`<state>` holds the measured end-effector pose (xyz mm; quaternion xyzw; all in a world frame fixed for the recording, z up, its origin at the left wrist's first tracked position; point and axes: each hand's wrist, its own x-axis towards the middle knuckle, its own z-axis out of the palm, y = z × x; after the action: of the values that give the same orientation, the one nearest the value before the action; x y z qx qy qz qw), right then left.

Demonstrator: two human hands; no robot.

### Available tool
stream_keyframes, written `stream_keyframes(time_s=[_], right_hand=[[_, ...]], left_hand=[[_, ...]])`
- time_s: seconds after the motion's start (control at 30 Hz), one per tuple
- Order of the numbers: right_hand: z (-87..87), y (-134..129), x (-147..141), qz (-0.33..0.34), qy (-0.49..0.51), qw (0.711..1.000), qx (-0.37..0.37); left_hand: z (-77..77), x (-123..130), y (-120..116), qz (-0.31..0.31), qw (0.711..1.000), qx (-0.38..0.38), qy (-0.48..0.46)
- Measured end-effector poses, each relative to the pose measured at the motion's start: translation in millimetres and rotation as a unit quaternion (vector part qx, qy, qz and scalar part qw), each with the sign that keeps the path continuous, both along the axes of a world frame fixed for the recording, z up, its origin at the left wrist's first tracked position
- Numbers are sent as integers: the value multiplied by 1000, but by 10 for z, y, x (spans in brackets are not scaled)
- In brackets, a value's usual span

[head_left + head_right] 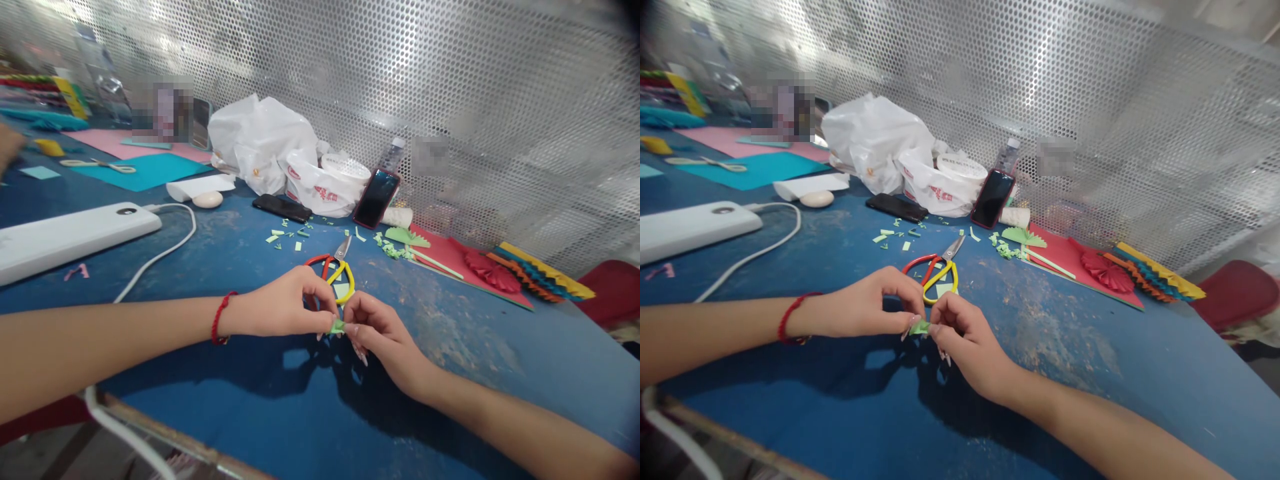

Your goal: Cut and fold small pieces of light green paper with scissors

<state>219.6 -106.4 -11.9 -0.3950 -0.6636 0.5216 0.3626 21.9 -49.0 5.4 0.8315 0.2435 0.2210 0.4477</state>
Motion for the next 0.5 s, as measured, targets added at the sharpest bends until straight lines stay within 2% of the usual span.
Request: stream_keyframes(time_s=[0.13, 0.3, 0.37, 0.5], right_hand=[[-5, 4, 8, 4, 7, 1000, 5], [-27, -17, 23, 6, 12, 1000, 17], [-32, -21, 26, 1, 10, 1000, 29], [-28, -6, 21, -8, 21, 999, 28]], left_hand=[[-18, -2, 43, 1, 997, -80, -3], [-57, 24, 85, -12, 978, -201, -55], [-62, 36, 82, -10, 974, -216, -68], [-46, 41, 56, 3, 978, -197, -63]])
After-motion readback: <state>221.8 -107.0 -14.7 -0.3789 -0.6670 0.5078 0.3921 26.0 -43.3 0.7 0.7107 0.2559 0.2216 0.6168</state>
